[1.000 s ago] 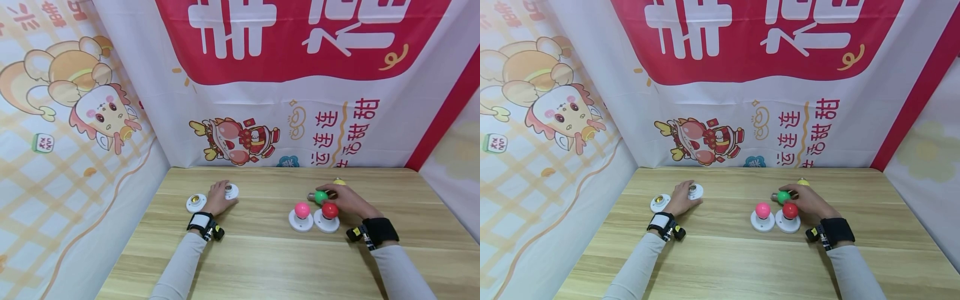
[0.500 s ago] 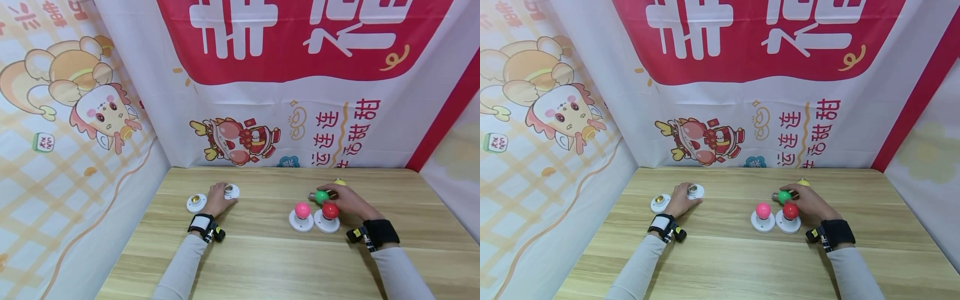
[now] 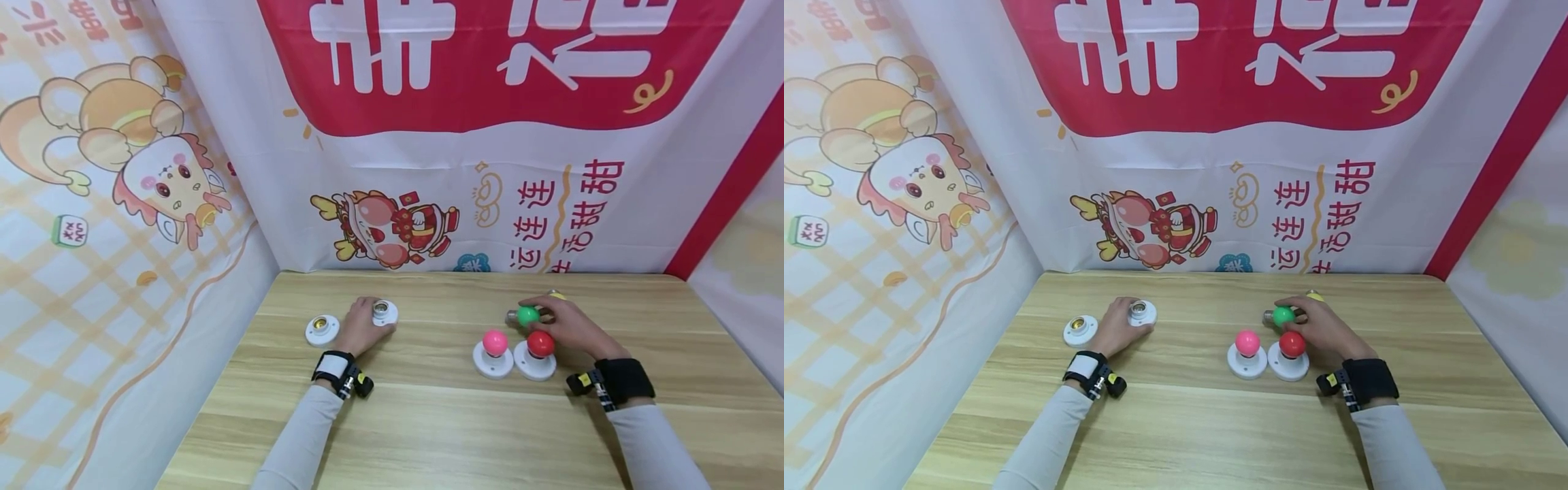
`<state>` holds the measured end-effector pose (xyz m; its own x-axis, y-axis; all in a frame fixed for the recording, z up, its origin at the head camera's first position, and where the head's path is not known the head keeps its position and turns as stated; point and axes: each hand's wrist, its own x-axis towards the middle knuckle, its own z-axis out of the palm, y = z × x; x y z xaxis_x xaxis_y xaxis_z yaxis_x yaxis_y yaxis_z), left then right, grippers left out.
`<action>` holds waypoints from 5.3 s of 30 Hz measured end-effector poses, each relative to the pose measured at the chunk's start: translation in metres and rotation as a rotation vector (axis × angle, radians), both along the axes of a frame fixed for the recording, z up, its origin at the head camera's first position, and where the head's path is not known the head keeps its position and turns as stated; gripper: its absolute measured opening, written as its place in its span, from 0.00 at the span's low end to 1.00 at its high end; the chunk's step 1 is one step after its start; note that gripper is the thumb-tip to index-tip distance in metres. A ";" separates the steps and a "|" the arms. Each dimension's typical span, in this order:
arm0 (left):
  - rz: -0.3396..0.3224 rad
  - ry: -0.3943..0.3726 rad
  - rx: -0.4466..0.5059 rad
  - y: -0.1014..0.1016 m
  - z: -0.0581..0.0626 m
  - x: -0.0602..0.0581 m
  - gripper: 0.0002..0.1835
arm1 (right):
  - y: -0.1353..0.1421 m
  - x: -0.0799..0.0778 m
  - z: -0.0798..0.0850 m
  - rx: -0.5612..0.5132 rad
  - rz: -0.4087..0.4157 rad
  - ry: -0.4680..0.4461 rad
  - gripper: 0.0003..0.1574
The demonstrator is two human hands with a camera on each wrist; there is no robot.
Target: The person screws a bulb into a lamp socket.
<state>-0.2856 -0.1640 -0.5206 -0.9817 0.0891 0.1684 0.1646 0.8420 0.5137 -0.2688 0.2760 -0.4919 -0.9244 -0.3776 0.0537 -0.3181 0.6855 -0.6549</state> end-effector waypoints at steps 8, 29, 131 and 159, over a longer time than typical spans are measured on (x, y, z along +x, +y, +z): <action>-0.070 0.007 0.069 0.011 -0.001 0.003 0.39 | -0.002 0.003 0.002 -0.003 -0.022 0.038 0.31; -0.189 0.021 0.105 0.049 0.001 0.021 0.38 | -0.013 0.009 0.021 0.003 -0.061 0.062 0.31; -0.629 0.174 0.187 0.124 0.052 0.080 0.41 | -0.102 0.076 0.094 0.089 0.315 0.528 0.35; -0.651 0.223 0.178 0.125 0.046 0.083 0.41 | -0.103 0.077 0.089 0.105 0.284 0.508 0.39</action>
